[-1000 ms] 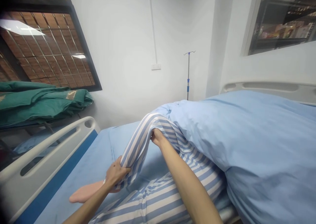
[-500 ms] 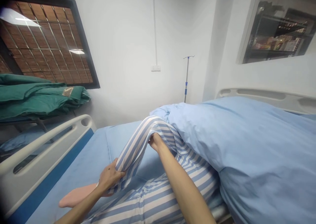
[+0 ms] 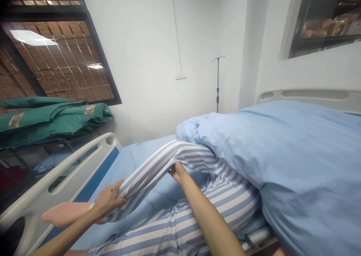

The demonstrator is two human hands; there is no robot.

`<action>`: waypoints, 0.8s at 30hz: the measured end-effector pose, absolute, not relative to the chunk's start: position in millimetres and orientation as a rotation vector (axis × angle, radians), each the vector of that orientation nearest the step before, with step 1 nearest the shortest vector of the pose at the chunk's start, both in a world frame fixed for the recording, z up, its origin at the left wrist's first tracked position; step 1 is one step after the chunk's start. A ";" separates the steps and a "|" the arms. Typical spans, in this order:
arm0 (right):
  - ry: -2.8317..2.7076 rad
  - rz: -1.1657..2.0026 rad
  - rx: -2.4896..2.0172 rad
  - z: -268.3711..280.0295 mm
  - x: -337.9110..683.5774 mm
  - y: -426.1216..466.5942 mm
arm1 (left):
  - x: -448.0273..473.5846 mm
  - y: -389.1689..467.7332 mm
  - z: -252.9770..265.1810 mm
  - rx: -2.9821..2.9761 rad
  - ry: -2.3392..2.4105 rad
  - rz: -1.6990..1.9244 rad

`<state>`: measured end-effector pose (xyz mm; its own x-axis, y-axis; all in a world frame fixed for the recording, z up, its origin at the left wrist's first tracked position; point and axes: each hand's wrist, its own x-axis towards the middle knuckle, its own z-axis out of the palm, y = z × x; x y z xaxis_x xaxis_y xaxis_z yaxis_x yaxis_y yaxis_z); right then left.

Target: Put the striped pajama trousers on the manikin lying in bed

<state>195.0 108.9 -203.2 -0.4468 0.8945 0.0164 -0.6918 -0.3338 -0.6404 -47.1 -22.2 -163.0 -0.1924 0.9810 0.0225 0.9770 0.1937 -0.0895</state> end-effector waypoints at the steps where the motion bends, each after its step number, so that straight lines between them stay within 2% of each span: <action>1: -0.713 1.934 -0.417 -204.9 194.6 107.1 | -49.3 -23.4 -161.4 -1.961 -2.364 0.094; 12: -0.600 1.998 -0.424 -238.0 177.7 86.1 | -76.2 -39.4 -137.0 -1.968 -2.248 0.373; 24: -0.452 2.047 -0.564 -287.5 163.0 81.3 | -83.5 -35.5 -118.5 -2.048 -2.196 0.492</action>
<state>163.0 81.3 -287.5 -0.4591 0.8628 -0.2118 -0.6934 -0.4970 -0.5216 -83.5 -35.5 -118.5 -0.0912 0.9850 -0.1463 0.9533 0.0439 -0.2989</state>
